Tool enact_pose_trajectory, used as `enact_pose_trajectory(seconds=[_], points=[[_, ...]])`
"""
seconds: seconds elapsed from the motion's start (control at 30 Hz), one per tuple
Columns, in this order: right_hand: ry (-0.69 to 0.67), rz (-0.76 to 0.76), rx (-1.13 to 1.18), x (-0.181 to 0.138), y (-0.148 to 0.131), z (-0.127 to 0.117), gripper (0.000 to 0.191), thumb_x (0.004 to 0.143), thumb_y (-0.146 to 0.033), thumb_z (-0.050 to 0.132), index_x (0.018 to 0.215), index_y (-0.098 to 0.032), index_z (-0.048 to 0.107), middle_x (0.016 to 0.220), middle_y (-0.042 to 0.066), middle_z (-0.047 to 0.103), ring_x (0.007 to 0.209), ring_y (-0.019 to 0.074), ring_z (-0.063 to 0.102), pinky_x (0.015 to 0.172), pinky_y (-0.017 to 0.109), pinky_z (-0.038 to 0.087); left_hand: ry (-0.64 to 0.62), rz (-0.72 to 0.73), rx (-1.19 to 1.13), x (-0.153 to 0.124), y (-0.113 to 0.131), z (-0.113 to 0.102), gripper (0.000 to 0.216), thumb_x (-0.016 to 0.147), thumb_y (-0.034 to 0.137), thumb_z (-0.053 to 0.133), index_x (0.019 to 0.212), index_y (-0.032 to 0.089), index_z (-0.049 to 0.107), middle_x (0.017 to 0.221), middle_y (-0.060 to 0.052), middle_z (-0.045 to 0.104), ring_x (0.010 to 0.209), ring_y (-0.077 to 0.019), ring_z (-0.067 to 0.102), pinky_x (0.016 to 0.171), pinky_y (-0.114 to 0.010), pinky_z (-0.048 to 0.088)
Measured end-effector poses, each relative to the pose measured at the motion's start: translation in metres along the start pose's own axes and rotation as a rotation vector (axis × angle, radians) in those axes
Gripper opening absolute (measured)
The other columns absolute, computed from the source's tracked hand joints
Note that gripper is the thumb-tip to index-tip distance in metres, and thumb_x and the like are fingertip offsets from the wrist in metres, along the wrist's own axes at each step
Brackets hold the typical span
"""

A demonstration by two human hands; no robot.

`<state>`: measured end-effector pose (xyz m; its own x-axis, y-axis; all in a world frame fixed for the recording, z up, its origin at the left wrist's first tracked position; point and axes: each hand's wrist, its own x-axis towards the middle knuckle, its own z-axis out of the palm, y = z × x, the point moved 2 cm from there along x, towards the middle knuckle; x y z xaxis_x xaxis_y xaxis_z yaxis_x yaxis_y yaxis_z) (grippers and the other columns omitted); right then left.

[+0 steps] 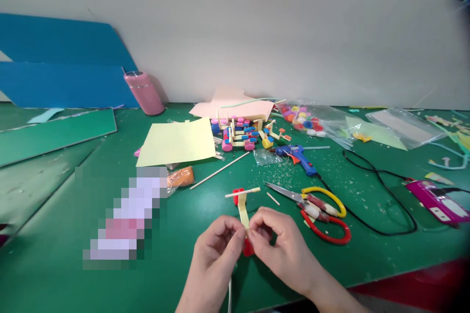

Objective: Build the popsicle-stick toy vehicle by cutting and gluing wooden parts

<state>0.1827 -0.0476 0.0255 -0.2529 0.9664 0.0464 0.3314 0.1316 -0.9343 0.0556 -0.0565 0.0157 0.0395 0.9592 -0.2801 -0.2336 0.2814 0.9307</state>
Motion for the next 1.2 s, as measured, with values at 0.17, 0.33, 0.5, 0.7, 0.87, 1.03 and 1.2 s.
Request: enact_pose_trajectory(seconds=[0.17, 0.33, 0.5, 0.7, 0.87, 1.03, 1.2], points=[[-0.001, -0.126, -0.138, 0.012, -0.013, -0.003, 0.013, 0.081, -0.012, 0.046, 0.07, -0.019, 0.049, 0.067, -0.002, 0.048, 0.06, 0.0107, 0.046, 0.055, 0.022, 0.037, 0.017, 0.009, -0.013, 0.003, 0.002, -0.005, 0.018, 0.07, 0.03, 0.066, 0.062, 0.015, 0.058, 0.056, 0.003, 0.05, 0.054, -0.0087, 0.041, 0.05, -0.018, 0.035], [-0.07, -0.273, -0.403, 0.036, -0.029, -0.01, 0.013, 0.086, -0.017, 0.044, 0.076, -0.019, 0.052, 0.075, 0.001, 0.054, 0.073, 0.0152, 0.049, 0.065, 0.027, 0.038, 0.058, 0.082, 0.059, 0.01, 0.01, -0.015, 0.016, 0.073, 0.031, 0.063, 0.066, 0.016, 0.06, 0.058, 0.004, 0.051, 0.056, -0.0087, 0.042, 0.052, -0.018, 0.035], [-0.081, -0.314, -0.572, 0.058, -0.034, -0.015, 0.016, 0.086, -0.018, 0.048, 0.075, -0.019, 0.06, 0.077, 0.002, 0.053, 0.077, 0.0166, 0.048, 0.067, 0.028, 0.038, 0.184, 0.143, 0.154, 0.021, 0.013, -0.029, 0.016, 0.071, 0.031, 0.064, 0.067, 0.016, 0.061, 0.059, 0.003, 0.052, 0.057, -0.0092, 0.043, 0.051, -0.018, 0.035], [-0.166, -0.306, -0.68, 0.071, -0.034, -0.011, 0.017, 0.085, -0.019, 0.05, 0.07, -0.019, 0.059, 0.073, 0.002, 0.053, 0.076, 0.017, 0.049, 0.063, 0.028, 0.038, 0.137, 0.091, 0.175, 0.029, 0.015, -0.034, 0.021, 0.068, 0.029, 0.067, 0.084, 0.017, 0.066, 0.071, 0.0, 0.062, 0.068, -0.0136, 0.055, 0.057, -0.021, 0.042], [-0.191, -0.276, -0.74, 0.074, -0.034, -0.008, 0.017, 0.085, -0.02, 0.05, 0.07, -0.018, 0.059, 0.071, 0.001, 0.052, 0.074, 0.0166, 0.049, 0.061, 0.028, 0.036, 0.071, 0.074, 0.167, 0.034, 0.017, -0.03, 0.019, 0.069, 0.029, 0.066, 0.083, 0.016, 0.066, 0.071, -0.001, 0.064, 0.07, -0.0143, 0.057, 0.059, -0.021, 0.043], [-0.194, -0.266, -0.756, 0.074, -0.034, -0.008, 0.017, 0.084, -0.019, 0.05, 0.07, -0.018, 0.059, 0.072, 0.002, 0.053, 0.073, 0.0164, 0.049, 0.061, 0.028, 0.036, 0.071, 0.097, 0.177, 0.04, 0.02, -0.028, 0.013, 0.069, 0.028, 0.066, 0.072, 0.016, 0.067, 0.068, 0.001, 0.063, 0.061, -0.0102, 0.051, 0.057, -0.019, 0.04], [-0.176, -0.266, -0.749, 0.075, -0.033, -0.008, 0.018, 0.084, -0.019, 0.05, 0.069, -0.018, 0.059, 0.071, 0.002, 0.053, 0.073, 0.0161, 0.05, 0.061, 0.027, 0.036, 0.04, 0.081, 0.189, 0.044, 0.018, -0.027, 0.016, 0.071, 0.031, 0.064, 0.067, 0.015, 0.065, 0.062, 0.002, 0.058, 0.057, -0.0084, 0.046, 0.053, -0.018, 0.036]])
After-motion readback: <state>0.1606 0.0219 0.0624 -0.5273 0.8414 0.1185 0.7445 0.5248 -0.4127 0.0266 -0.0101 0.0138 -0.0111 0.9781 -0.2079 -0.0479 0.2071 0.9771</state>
